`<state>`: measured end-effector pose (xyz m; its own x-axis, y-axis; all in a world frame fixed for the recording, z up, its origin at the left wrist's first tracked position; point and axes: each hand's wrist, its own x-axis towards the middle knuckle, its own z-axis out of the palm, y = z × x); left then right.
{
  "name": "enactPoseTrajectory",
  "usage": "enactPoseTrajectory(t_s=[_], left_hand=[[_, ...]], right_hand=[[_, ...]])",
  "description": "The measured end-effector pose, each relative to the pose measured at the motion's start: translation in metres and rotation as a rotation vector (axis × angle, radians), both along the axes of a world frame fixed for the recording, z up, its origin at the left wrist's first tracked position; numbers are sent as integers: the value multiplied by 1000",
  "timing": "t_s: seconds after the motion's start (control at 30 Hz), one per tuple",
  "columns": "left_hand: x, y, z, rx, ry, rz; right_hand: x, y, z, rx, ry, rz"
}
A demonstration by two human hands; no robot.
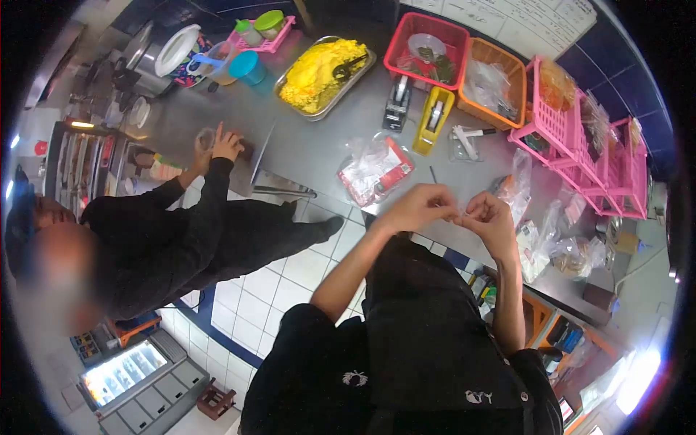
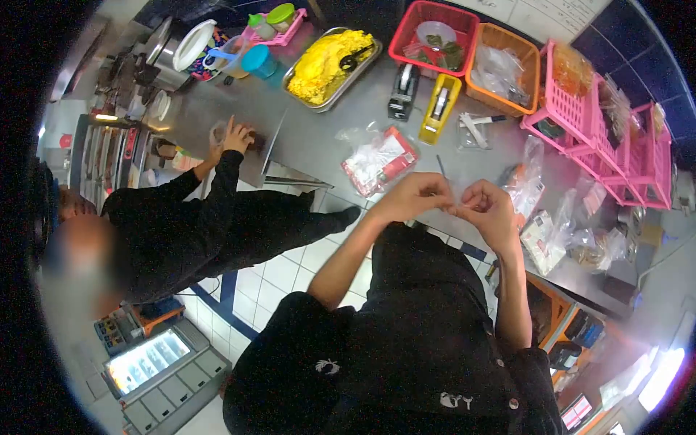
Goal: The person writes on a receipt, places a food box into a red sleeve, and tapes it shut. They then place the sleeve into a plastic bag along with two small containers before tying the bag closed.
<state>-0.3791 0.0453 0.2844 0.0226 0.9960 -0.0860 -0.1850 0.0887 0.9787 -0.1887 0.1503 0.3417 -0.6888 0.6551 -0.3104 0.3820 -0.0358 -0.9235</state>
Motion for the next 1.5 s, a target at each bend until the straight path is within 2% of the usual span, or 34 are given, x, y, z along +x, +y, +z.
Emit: enactPoseTrajectory(t_s=[0.07, 0.1, 0.13, 0.17, 0.2, 0.27, 0.33, 0.37, 0.43, 0.47, 0.53, 0.57, 0.6, 0.63, 0.67, 0.73, 0.77, 0.8, 0.83, 0.87, 0.93, 0.97, 1.0, 1.07, 1.1, 1.13, 1.2, 1.27, 1.3, 1.33, 1.37, 1.4, 1.47, 1.5], left_hand=[[-10, -5, 4, 28, 151, 84], [-10, -5, 5, 41, 142, 62], [-8, -8, 4, 91, 255, 178], [0, -10, 4, 136, 362, 293], [9, -8, 9, 143, 354, 273], [28, 3, 19, 36, 334, 434], [36, 10, 4, 20, 256, 464], [37, 11, 2, 68, 343, 475], [36, 9, -3, 184, 524, 461], [33, 6, -5, 196, 522, 444], [29, -4, -7, 273, 880, 489], [35, -8, -8, 290, 884, 482], [42, -11, -9, 249, 782, 486], [49, -14, -11, 199, 679, 481], [57, -7, -6, 209, 686, 480], [67, 4, 6, 111, 233, 541], [61, 9, 4, 155, 364, 485], [58, 16, 11, 150, 368, 484], [55, 24, 18, 245, 508, 453], [54, 30, 24, 338, 644, 416], [48, 36, 37, 417, 670, 406], [44, 35, 50, 397, 707, 485], [45, 31, 57, 365, 740, 559], [53, 32, 50, 584, 795, 527], [57, 32, 48, 631, 811, 504], [58, 31, 45, 678, 826, 482], [50, 15, 12, 531, 854, 562], [46, 8, -32, 117, 545, 759], [41, 1, -53, -44, 566, 845], [30, -6, -71, 67, 507, 773], [27, -8, -52, 58, 490, 686], [31, -14, -27, 45, 466, 595], [33, -28, -7, 141, 424, 600], [32, -25, 5, 227, 396, 607]], right_hand=[[0, 3, 4, -4, -11, -43], [-1, 3, 3, 170, -27, -66], [-3, 2, 3, 344, -47, -88], [-4, -1, 6, 536, -22, -13], [-8, -7, 1, 539, -34, -32], [-19, -17, -19, 501, 193, -20], [-24, -26, -25, 487, 110, -96], [-24, -29, -26, 467, 33, -163], [-21, -30, -26, 446, 51, -187], [-18, -29, -26, 419, 82, -185], [-11, -27, -18, 471, 39, -230], [-8, -22, -1, 602, 38, -190], [-5, -18, 9, 734, 38, -150], [0, -23, 3, 830, 152, -82], [-3, -35, 7, 903, 134, -142], [-11, -40, 23, 976, 263, -204], [-11, -38, 15, 971, 269, -207], [-9, -35, 0, 725, 221, -295], [-7, -34, -11, 479, 171, -376], [-6, -38, -13, 472, 168, -379], [-6, -37, -16, 449, -121, -355], [-5, -34, -20, 420, 22, -414], [-3, -36, -23, 407, 13, -424], [-2, -31, -27, 420, -22, -256], [-7, -28, -25, 550, 106, -232], [-11, -16, -19, 541, 111, -226], [-15, 7, 35, 801, -98, -272], [-9, 1, 67, 1243, 350, -362], [-7, -10, 95, 1116, 516, -464], [-9, -18, 114, 984, 685, -565], [-11, -11, 104, 996, 686, -565], [-10, -2, 84, 863, 558, -549], [-12, 20, 46, 605, 317, -510], [-22, 25, 42, 445, 472, -551]])
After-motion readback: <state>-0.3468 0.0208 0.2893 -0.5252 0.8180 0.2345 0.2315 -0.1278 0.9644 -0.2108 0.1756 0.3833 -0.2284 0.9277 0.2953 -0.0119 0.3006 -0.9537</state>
